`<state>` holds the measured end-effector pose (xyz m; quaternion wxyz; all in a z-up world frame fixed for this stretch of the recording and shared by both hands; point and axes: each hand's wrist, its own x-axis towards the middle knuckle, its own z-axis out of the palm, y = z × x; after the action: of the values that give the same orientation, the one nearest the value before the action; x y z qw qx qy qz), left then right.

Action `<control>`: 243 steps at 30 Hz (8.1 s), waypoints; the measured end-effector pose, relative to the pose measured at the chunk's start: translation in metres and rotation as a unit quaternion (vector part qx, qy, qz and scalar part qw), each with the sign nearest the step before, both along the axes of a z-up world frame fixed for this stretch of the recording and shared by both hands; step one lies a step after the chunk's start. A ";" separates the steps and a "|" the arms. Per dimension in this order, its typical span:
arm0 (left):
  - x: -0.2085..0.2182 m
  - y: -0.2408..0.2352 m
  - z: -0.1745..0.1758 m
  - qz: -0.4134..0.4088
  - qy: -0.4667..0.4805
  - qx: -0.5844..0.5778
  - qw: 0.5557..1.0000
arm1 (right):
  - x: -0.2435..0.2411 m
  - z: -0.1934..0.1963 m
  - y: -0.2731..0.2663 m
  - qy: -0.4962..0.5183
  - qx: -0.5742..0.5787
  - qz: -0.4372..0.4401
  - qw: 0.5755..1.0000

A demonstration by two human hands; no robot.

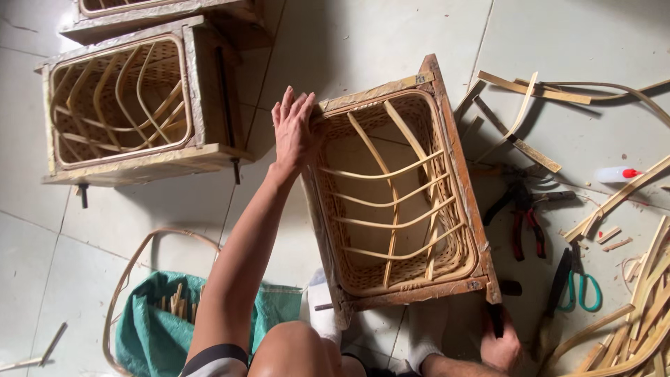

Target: The person assembles a rectangular bamboo basket using a wooden mold. They bend and insert bamboo strips into the frame, apply glue to joints, and use a hammer and pliers to secure the structure.

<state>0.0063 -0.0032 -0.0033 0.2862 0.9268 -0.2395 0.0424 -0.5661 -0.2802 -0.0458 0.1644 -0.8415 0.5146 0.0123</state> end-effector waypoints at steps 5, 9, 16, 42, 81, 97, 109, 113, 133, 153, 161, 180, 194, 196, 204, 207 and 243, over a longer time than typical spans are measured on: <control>0.016 0.006 -0.013 -0.006 0.024 -0.008 1.000 | 0.024 0.037 -0.029 0.169 0.157 0.011 0.973; 0.018 0.005 -0.019 -0.027 0.039 0.012 0.999 | 0.065 0.079 -0.095 -0.109 0.058 0.039 0.992; 0.011 -0.004 0.007 -0.034 0.007 0.015 0.999 | 0.211 0.037 -0.288 -0.274 0.077 -0.066 0.957; -0.030 -0.002 -0.024 0.256 0.302 -0.224 0.891 | 0.499 0.153 0.012 -0.065 0.011 0.600 0.797; -0.032 -0.007 -0.034 0.232 0.267 -0.216 0.910 | 0.536 0.148 0.020 -0.057 -0.207 0.674 0.707; -0.032 -0.006 -0.034 0.228 0.264 -0.218 0.911 | 0.528 0.150 -0.013 -0.045 -0.223 0.658 0.718; -0.029 -0.003 -0.029 0.223 0.262 -0.209 0.915 | 0.533 0.143 -0.012 -0.049 -0.217 0.664 0.714; -0.029 -0.005 -0.029 0.221 0.278 -0.208 0.911 | 0.528 0.147 -0.027 -0.042 -0.224 0.656 0.720; -0.027 -0.003 -0.030 0.216 0.257 -0.207 0.919 | 0.530 0.149 -0.056 -0.049 -0.237 0.651 0.720; -0.024 -0.001 -0.019 0.209 0.272 -0.221 0.913 | 0.477 0.144 -0.099 -0.037 -0.042 0.457 0.888; -0.023 -0.002 -0.012 0.210 0.305 -0.234 0.899 | 0.407 0.122 -0.066 -0.194 0.370 0.164 0.894; -0.024 -0.001 -0.012 0.198 0.307 -0.236 0.900 | 0.404 0.103 -0.052 -0.209 0.331 0.139 0.910; -0.025 0.002 -0.022 0.187 0.303 -0.253 0.900 | 0.346 0.130 -0.027 -0.211 0.316 0.121 0.917; -0.025 0.003 -0.023 0.190 0.300 -0.245 0.902 | 0.352 0.129 -0.026 -0.204 0.310 0.129 0.920; -0.024 0.003 -0.029 0.192 0.298 -0.229 0.906 | 0.342 0.126 -0.025 -0.199 0.292 0.120 0.928; -0.023 0.003 -0.029 0.184 0.290 -0.234 0.909 | 0.323 0.133 -0.021 -0.211 0.295 0.116 0.925; -0.021 0.015 -0.069 0.142 0.244 -0.231 0.931 | 0.229 0.152 -0.007 -0.179 0.296 0.081 0.935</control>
<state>-0.0143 0.0117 -0.0720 0.5325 0.8415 -0.0116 -0.0907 -0.3370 -0.2870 0.1061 0.4938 -0.7816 0.3801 0.0260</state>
